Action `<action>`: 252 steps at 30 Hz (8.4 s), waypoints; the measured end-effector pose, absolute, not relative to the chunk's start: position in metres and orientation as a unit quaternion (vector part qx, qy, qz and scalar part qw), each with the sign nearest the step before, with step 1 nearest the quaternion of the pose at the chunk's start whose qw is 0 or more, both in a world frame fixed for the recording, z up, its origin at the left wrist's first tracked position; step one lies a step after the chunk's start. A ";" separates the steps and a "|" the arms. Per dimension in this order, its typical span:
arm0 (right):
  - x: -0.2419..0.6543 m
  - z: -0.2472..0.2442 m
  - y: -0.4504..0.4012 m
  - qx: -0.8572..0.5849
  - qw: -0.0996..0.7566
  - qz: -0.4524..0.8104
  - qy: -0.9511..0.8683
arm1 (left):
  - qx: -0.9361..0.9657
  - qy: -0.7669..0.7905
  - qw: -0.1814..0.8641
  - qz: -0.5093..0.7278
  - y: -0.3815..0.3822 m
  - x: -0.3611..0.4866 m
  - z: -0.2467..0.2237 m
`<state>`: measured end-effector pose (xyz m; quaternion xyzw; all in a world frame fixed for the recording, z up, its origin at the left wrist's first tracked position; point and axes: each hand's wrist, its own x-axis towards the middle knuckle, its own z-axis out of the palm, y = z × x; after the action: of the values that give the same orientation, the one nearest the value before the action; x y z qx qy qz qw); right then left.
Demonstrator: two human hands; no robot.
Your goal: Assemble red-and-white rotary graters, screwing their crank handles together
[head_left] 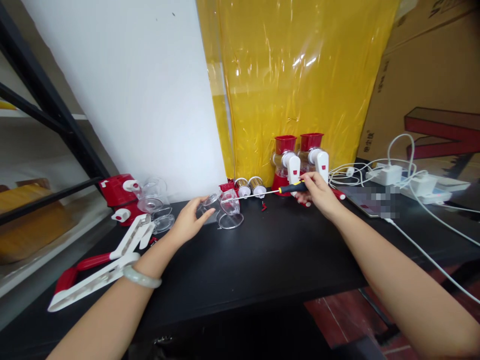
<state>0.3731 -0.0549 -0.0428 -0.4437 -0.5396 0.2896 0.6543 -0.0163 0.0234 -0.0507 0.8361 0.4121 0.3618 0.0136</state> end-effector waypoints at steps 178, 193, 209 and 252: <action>0.400 -0.031 -0.066 -0.396 0.623 0.431 -0.520 | 0.841 0.405 0.013 0.360 0.019 -0.011 -0.048; 0.389 -0.038 -0.060 -0.414 0.604 0.392 -0.557 | 0.840 0.404 0.009 0.362 0.022 -0.013 -0.051; 0.378 -0.036 -0.061 -0.353 0.678 0.353 -0.540 | 0.838 0.413 0.020 0.356 0.018 -0.011 -0.047; 0.385 -0.043 -0.055 -0.452 0.619 0.305 -0.565 | 0.844 0.405 0.007 0.352 0.023 -0.014 -0.049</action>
<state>0.3846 -0.0551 -0.0428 -0.4518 -0.5652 0.3054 0.6190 -0.0136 0.0226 -0.0491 0.8439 0.4050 0.3518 0.0070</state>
